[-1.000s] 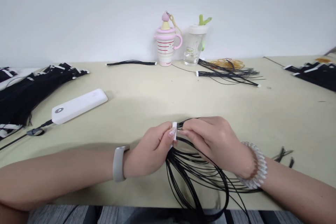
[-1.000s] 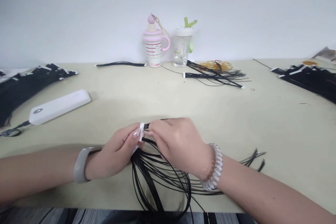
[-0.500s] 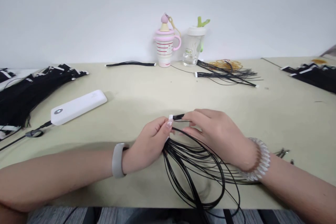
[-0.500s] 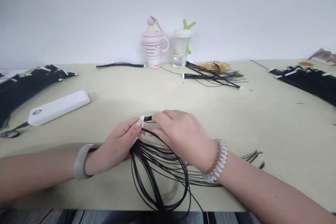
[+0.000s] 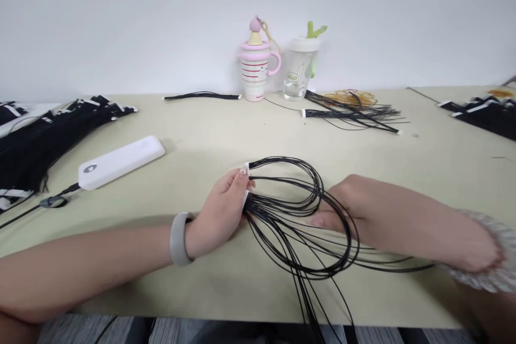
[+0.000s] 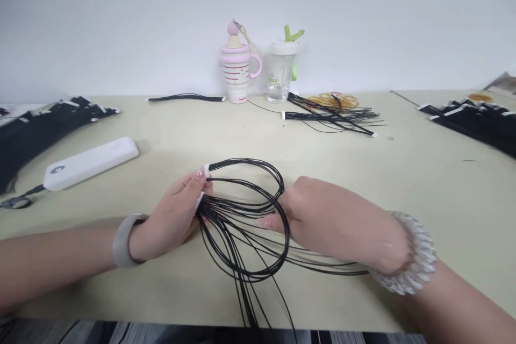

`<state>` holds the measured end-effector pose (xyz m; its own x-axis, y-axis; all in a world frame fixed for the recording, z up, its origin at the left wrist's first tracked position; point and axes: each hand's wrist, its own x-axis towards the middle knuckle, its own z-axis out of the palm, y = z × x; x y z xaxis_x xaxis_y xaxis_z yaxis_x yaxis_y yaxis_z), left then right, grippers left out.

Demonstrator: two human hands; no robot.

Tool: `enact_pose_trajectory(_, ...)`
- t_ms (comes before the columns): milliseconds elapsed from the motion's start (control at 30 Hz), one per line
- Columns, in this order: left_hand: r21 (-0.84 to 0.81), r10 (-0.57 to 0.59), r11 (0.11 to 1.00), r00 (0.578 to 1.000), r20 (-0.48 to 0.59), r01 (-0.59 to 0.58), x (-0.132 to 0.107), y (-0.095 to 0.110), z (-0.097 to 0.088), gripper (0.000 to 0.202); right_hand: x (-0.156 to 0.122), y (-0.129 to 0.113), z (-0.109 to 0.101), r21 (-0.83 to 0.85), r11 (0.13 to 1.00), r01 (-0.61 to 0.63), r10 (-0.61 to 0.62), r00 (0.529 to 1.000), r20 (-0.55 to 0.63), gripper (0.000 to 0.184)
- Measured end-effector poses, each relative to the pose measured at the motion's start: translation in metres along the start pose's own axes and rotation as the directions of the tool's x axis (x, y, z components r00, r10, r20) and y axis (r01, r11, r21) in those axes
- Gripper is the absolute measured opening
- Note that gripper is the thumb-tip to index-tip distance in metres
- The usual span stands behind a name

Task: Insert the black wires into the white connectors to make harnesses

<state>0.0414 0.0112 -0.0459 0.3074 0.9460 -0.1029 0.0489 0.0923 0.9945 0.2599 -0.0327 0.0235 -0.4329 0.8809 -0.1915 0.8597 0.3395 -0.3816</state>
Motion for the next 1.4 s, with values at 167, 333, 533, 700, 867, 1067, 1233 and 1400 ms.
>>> enact_pose_trajectory(167, 0.222, 0.108, 0.97, 0.994, -0.024, -0.1, -0.004, 0.01, 0.002, 0.038, 0.019, -0.023, 0.026, 0.166, 0.954, 0.249, -0.24, 0.968, -0.072, 0.034)
enact_pose_trajectory(333, 0.308, 0.183, 0.935, 0.983, -0.002, -0.174, -0.007, 0.008, 0.003, 0.037, 0.033, -0.037, 0.046, 0.063, 0.967, 0.247, -0.221, 0.937, -0.272, 0.034)
enact_pose_trajectory(533, 0.324, 0.174, 0.928, 0.983, 0.054, -0.182, -0.006, 0.004, 0.005, 0.036, 0.031, -0.037, 0.046, -0.121, 0.962, 0.246, -0.271, 0.923, -0.273, 0.025)
enact_pose_trajectory(700, 0.345, 0.171, 0.921, 0.984, 0.055, -0.18, -0.006, 0.006, 0.007, 0.038, 0.031, -0.039, 0.045, -0.228, 0.945, 0.236, -0.301, 0.898, -0.321, 0.02)
enact_pose_trajectory(867, 0.332, 0.173, 0.924, 0.982, 0.078, -0.189, -0.005, 0.009, 0.006, 0.037, 0.023, -0.021, 0.024, -0.049, 0.981, 0.186, -0.192, 0.964, -0.184, 0.017)
enact_pose_trajectory(1067, 0.33, 0.156, 0.929, 0.985, 0.069, -0.17, -0.006, 0.009, 0.005, 0.038, 0.013, 0.03, -0.025, 0.338, 0.919, -0.205, 0.365, 0.766, -0.529, 0.018)
enact_pose_trajectory(1233, 0.289, 0.157, 0.942, 0.985, 0.076, -0.173, -0.006, 0.008, 0.005, 0.036, 0.018, 0.054, -0.039, 0.612, 0.686, 0.393, 0.5, 0.357, -0.789, 0.032)
enact_pose_trajectory(1400, 0.264, 0.161, 0.948, 0.984, 0.081, -0.177, -0.006, 0.007, 0.005, 0.036, 0.016, 0.022, -0.026, 0.727, 0.593, 0.346, 0.529, 0.512, -0.676, 0.037)
